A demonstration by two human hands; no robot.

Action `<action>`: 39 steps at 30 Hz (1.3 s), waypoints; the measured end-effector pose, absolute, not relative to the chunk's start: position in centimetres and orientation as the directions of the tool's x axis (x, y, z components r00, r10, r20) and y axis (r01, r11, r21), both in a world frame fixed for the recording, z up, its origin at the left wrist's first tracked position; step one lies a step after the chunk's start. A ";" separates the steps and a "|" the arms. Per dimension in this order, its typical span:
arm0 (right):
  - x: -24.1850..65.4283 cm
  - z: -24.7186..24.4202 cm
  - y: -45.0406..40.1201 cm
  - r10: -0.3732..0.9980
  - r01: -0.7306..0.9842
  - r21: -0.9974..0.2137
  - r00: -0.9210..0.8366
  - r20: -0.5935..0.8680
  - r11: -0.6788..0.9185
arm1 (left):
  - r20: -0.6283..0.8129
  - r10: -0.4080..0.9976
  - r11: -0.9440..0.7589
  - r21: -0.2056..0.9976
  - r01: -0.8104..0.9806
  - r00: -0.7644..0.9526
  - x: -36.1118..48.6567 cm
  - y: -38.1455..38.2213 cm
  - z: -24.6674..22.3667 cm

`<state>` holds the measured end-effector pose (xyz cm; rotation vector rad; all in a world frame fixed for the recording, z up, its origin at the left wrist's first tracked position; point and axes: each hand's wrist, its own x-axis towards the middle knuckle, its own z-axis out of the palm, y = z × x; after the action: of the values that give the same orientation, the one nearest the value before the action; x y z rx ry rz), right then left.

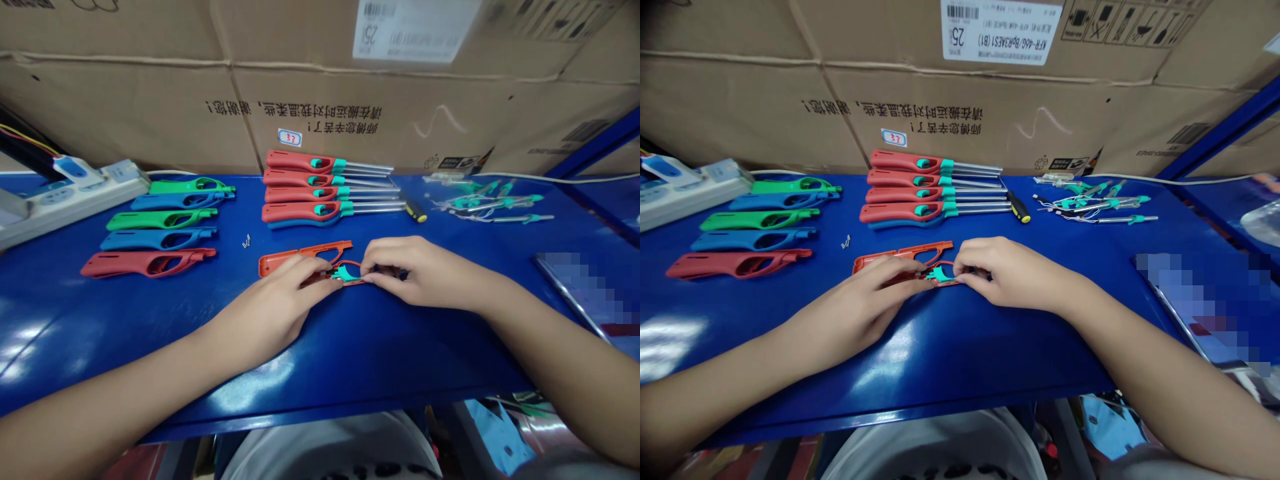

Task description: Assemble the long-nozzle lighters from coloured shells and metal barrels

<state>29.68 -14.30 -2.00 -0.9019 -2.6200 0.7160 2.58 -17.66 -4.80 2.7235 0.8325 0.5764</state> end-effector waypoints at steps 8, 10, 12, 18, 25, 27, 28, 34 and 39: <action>30.2 -1.1 -14.4 0.600 0.460 -0.552 -0.794 0.094 0.695 | 0.307 0.575 -0.812 0.325 0.484 0.758 2.5 -17.7 -4.8; 30.3 -0.9 -14.5 0.586 0.456 -0.543 -0.806 0.084 0.705 | 0.303 0.576 -0.811 0.327 0.484 0.759 2.5 -17.7 -4.8; 30.4 -0.8 -14.6 0.575 0.456 -0.532 -0.815 0.072 0.713 | 0.298 0.578 -0.809 0.330 0.486 0.760 2.5 -17.7 -4.8; 30.5 -0.7 -14.7 0.573 0.483 -0.491 -0.819 0.040 0.725 | 0.304 0.577 -0.810 0.331 0.484 0.758 2.5 -17.6 -4.8; 30.1 -0.7 -14.9 0.559 0.496 -0.482 -0.829 -0.016 0.722 | 0.296 0.580 -0.808 0.330 0.489 0.759 2.4 -17.6 -4.7; 30.1 -0.6 -14.9 0.563 0.505 -0.490 -0.826 -0.034 0.711 | 0.301 0.578 -0.809 0.333 0.485 0.758 2.4 -17.6 -4.7; 30.1 -0.6 -14.9 0.562 0.506 -0.491 -0.826 -0.039 0.709 | 0.302 0.579 -0.809 0.333 0.485 0.757 2.4 -17.6 -4.7; 30.3 -0.8 -14.9 0.576 0.508 -0.464 -0.818 0.006 0.726 | 0.308 0.582 -0.807 0.334 0.487 0.753 2.4 -17.5 -4.9; 30.2 -0.8 -14.9 0.569 0.509 -0.478 -0.822 -0.022 0.716 | 0.304 0.583 -0.806 0.331 0.490 0.754 2.3 -17.6 -4.9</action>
<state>30.25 -14.90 -0.84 -0.8810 -2.7918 0.7202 2.32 -17.57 -4.92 2.7209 0.8450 0.5852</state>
